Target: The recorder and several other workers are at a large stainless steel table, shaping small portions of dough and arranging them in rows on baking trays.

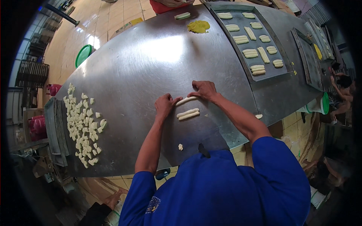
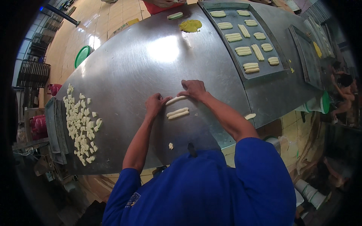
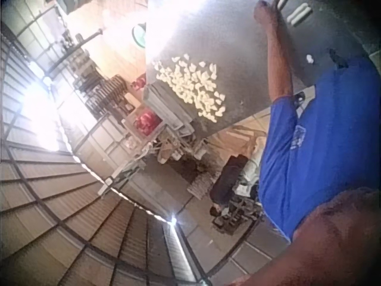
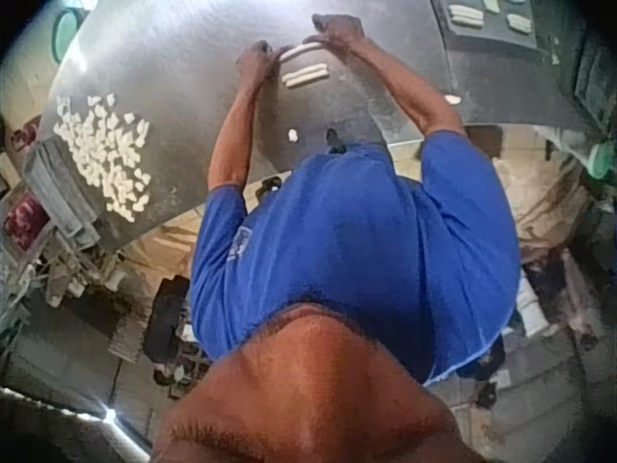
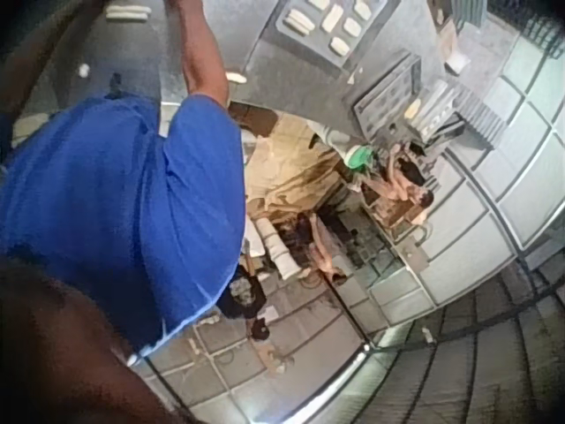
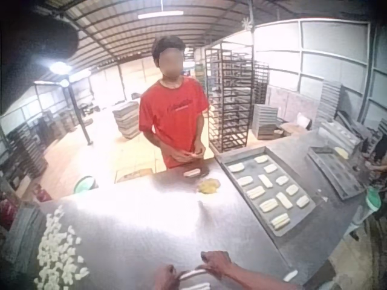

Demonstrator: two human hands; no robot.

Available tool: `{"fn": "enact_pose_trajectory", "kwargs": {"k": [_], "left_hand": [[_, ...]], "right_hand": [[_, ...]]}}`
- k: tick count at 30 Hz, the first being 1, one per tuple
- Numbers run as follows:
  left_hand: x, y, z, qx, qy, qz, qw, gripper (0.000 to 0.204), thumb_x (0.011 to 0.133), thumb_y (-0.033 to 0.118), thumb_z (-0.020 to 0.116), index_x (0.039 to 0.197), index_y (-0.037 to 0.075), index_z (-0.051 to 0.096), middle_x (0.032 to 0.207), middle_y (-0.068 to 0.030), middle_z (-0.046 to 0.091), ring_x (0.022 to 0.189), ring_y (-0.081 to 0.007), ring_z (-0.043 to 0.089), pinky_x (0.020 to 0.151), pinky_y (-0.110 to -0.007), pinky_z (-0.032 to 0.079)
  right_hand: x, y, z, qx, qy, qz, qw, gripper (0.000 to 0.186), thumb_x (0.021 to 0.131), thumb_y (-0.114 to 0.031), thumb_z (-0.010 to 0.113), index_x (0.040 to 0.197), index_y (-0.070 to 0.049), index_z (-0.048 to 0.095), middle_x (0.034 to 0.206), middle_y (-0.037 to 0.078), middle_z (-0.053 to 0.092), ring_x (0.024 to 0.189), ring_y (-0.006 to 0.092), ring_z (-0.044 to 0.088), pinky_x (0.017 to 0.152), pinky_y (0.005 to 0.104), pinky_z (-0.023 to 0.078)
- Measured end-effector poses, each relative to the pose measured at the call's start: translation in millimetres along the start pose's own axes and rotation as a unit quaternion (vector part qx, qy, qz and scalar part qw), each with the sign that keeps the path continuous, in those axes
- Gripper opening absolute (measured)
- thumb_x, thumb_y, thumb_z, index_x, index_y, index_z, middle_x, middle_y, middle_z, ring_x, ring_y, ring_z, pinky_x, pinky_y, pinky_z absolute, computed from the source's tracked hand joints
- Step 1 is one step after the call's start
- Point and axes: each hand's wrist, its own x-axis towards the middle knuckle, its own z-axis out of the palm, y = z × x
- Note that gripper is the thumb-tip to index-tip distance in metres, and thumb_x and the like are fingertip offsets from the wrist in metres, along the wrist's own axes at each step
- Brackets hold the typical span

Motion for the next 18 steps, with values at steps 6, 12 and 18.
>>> {"fn": "enact_pose_trajectory", "kwargs": {"k": [6,12,18], "left_hand": [[-4,0,0,0.025,0.034,0.020,0.999,0.060,0.078,0.062,0.080,0.068,0.006,0.061,0.069,-0.0115,0.067,0.066,-0.0317,0.066,0.066,-0.044,0.049],[-24,-13,5,-0.110,0.094,0.261,0.954,0.035,0.087,0.028,0.079,0.114,0.007,0.072,0.101,-0.0130,0.073,0.097,-0.0308,0.068,0.087,-0.042,0.054],[-30,-13,0,-0.182,-0.019,0.159,0.970,0.040,0.090,0.011,0.072,0.130,0.010,0.069,0.110,-0.0112,0.071,0.111,-0.0298,0.062,0.098,-0.039,0.050]], "right_hand": [[-4,-3,-5,0.008,0.019,0.013,1.000,0.055,0.081,-0.061,0.075,0.089,-0.008,0.066,0.082,0.011,0.070,0.081,0.0316,0.068,0.073,0.0448,0.051],[-30,12,6,0.078,0.049,-0.139,0.986,0.034,0.093,-0.027,0.070,0.121,-0.009,0.068,0.105,0.013,0.066,0.101,0.0350,0.063,0.087,0.0423,0.052],[-43,-14,15,0.115,0.028,-0.110,0.987,0.023,0.092,-0.015,0.066,0.112,-0.006,0.070,0.102,0.015,0.066,0.099,0.0369,0.062,0.089,0.0429,0.051]]}}
